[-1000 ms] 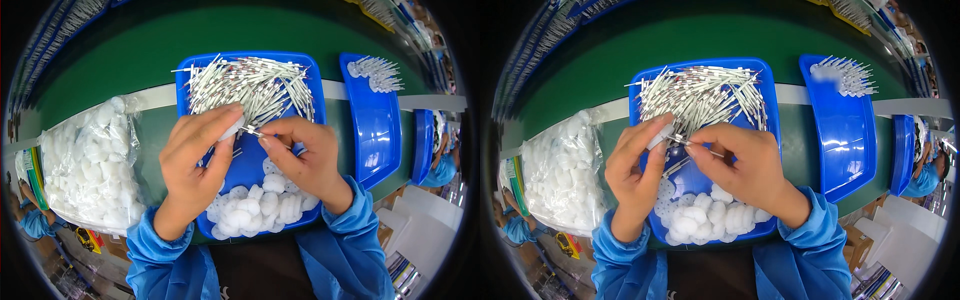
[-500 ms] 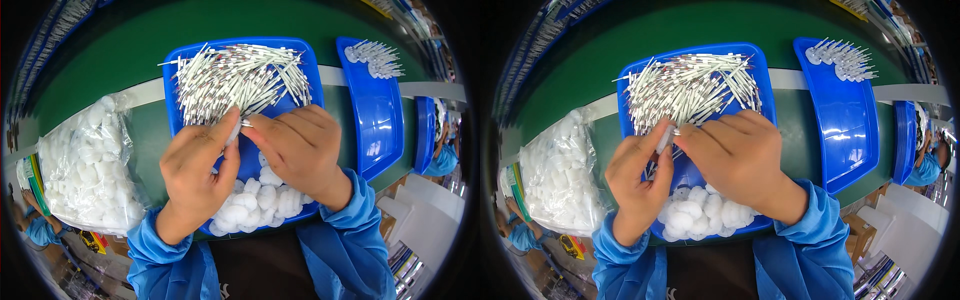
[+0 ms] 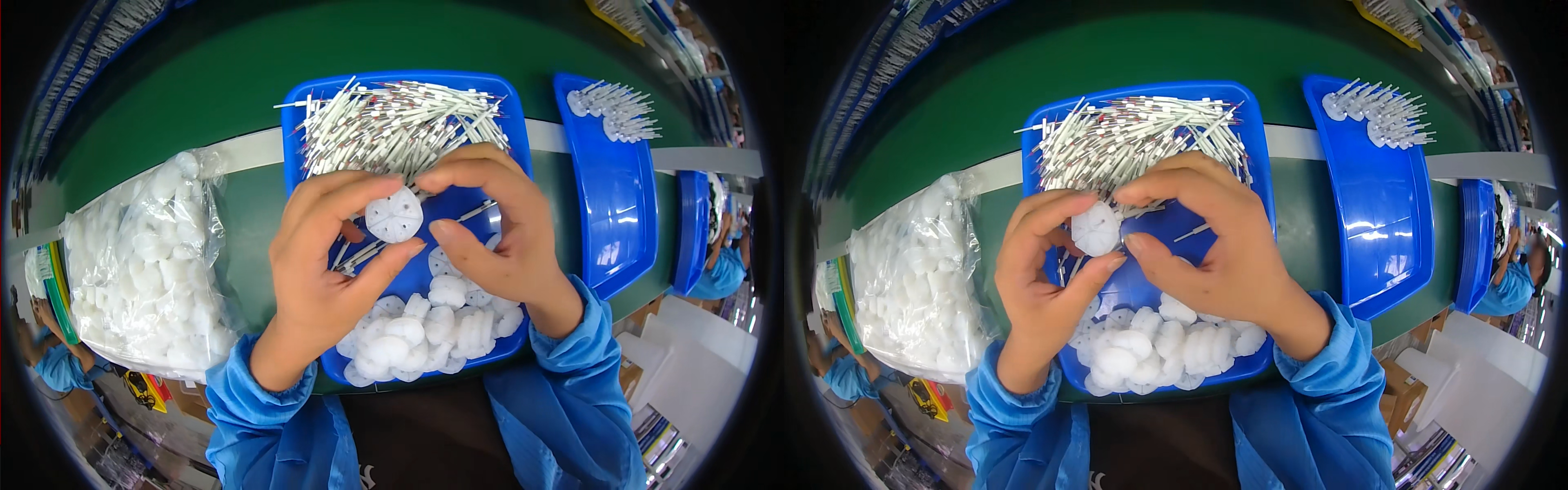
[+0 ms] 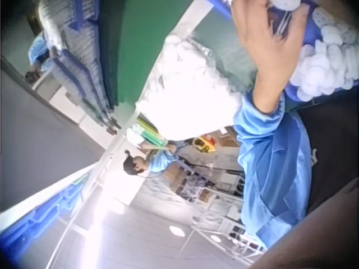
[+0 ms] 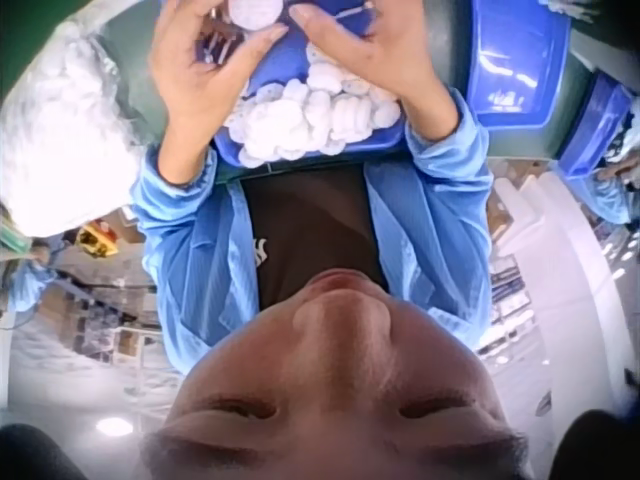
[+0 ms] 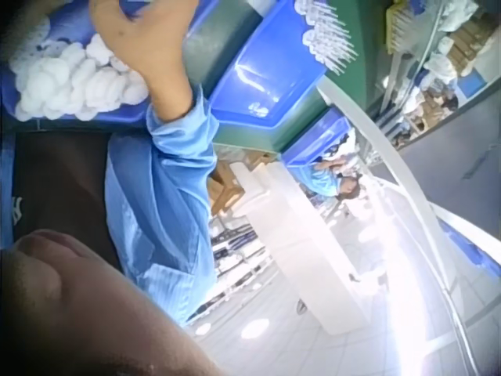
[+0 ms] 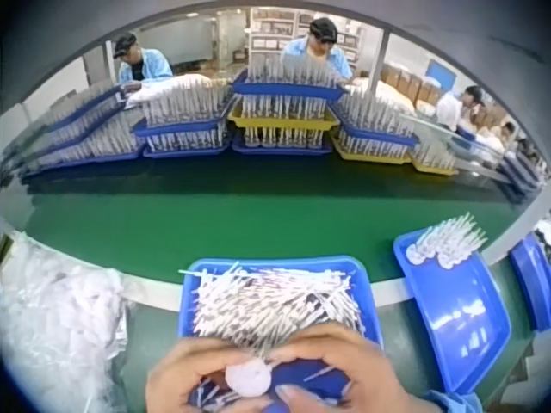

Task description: The person inserts thin white sticks into small white cotton pads held in their left hand. They repeatedly pick up a stick from a blue tray and push it into the center of a cotton pad, then place the assembled unit into a separate blue tray. The process is continuous and repetitive throughout the clip.

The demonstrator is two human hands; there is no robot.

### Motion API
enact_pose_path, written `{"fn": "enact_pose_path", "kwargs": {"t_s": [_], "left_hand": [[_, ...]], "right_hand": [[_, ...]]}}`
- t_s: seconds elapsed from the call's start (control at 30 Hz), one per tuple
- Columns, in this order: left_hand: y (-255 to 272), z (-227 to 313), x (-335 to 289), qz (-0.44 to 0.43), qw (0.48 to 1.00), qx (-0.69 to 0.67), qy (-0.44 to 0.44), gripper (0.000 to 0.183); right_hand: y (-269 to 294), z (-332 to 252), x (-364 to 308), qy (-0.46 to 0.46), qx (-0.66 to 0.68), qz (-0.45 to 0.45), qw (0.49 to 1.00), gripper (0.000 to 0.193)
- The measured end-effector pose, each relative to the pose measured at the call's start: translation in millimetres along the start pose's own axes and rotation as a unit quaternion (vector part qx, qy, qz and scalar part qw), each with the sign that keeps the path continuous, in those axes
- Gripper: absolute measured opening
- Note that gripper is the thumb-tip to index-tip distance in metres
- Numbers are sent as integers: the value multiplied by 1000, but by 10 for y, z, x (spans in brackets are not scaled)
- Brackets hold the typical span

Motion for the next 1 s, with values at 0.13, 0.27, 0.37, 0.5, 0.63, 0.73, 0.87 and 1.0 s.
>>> {"fn": "enact_pose_path", "kwargs": {"t_s": [0.13, 0.27, 0.37, 0.5, 0.63, 0.73, 0.87, 1.0], "left_hand": [[-23, 67, -6, -11, 994, 69, -85, 53], [-25, 105, 30, -12, 994, 72, -86, 53], [-63, 118, 24, 32, 990, 69, -115, 55], [-73, 163, 20, 13, 985, 102, -137, 54], [-63, 160, 3, -1, 986, 98, -133, 52], [-60, 151, -2, 3, 987, 91, -135, 53], [-61, 150, -20, 10, 986, 86, -142, 55], [-81, 184, 9, 0, 983, 80, -167, 58]], "right_hand": [[-85, 118, -87, -97, 97, -46, 990, 35], [-61, 152, -94, -110, 105, -52, 987, 35], [-86, 149, -102, -105, 89, -44, 990, 35], [-108, 150, -103, -94, 97, -59, 989, 38], [-114, 191, -121, -108, 186, -100, 971, 40], [-124, 206, -123, -122, 213, -115, 963, 39], [-128, 181, -113, -118, 194, -109, 968, 35], [-99, 192, -115, -163, 182, -95, 965, 23]]}}
Point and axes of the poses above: each hand's wrist, its own x-axis towards the middle knuckle, its own y-axis out of the back of the hand, z = x × y, the point moved 6 cm from there along x, towards the middle knuckle, and after that the axes turned 12 degrees about -y, right-handed, at the moved point
